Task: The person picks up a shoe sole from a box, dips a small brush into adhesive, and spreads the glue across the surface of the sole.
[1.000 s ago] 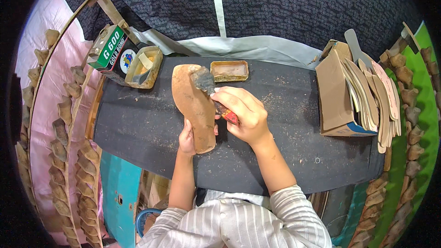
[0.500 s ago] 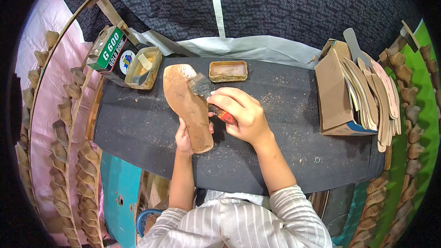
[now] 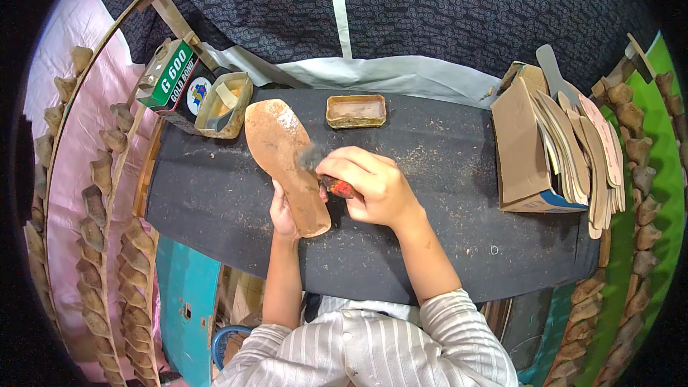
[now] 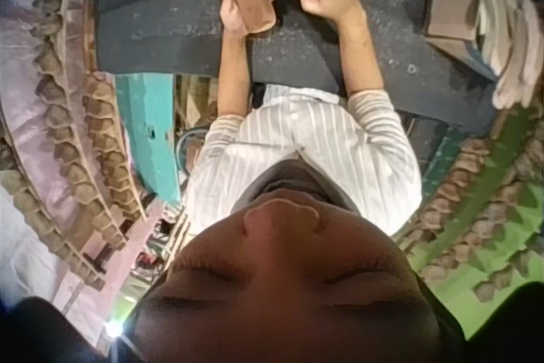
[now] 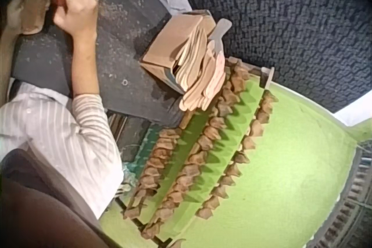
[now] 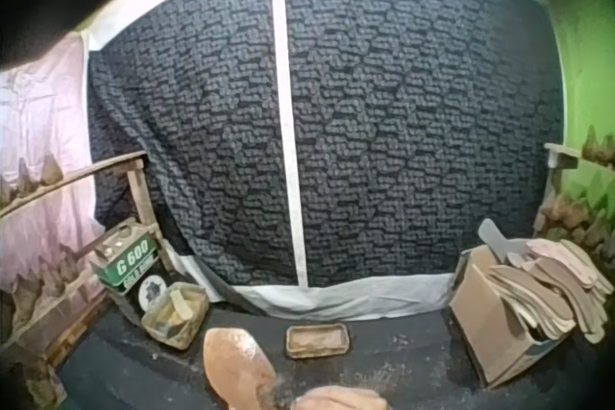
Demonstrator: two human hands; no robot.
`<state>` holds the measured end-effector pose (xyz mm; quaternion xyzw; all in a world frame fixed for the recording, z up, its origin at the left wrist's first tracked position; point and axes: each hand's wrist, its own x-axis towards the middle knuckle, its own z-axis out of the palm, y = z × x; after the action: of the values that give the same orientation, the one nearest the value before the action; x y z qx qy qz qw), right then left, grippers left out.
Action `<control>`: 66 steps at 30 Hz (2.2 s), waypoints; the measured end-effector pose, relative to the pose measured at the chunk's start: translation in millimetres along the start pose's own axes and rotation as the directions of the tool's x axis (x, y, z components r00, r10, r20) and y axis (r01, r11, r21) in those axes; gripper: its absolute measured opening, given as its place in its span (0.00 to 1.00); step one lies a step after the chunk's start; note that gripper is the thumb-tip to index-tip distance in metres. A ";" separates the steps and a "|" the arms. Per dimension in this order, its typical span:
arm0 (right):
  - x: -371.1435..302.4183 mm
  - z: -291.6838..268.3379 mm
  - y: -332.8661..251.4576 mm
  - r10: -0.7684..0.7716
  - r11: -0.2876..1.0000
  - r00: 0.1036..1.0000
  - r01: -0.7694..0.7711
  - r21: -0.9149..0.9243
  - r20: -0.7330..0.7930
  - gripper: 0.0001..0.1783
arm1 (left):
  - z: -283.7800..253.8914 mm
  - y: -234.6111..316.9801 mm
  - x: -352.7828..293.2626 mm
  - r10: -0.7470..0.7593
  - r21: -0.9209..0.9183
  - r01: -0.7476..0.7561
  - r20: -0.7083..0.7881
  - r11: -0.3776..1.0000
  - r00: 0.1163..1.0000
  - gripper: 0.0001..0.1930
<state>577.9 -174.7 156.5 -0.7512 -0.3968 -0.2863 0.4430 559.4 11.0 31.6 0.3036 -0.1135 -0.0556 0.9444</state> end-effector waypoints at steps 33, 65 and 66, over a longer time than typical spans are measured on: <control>-0.9 3.0 -13.5 -0.067 0.991 0.964 0.033 0.133 0.258 0.25 | -0.4 -0.2 0.9 0.051 0.016 -0.051 -0.051 0.999 0.997 0.24; -21.3 11.3 112.6 0.329 0.908 0.905 -0.382 -0.174 -0.270 0.22 | 6.9 4.2 6.0 0.201 0.094 -0.191 -0.111 0.977 0.973 0.34; -26.2 12.8 119.5 0.316 0.905 0.917 -0.368 -0.212 -0.243 0.22 | 7.3 3.7 6.2 0.202 0.102 -0.191 -0.109 0.976 0.973 0.34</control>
<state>666.8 -207.2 78.0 -0.8264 -0.1709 -0.3272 0.4252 563.7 8.8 40.6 0.3360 -0.0891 0.0617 0.9356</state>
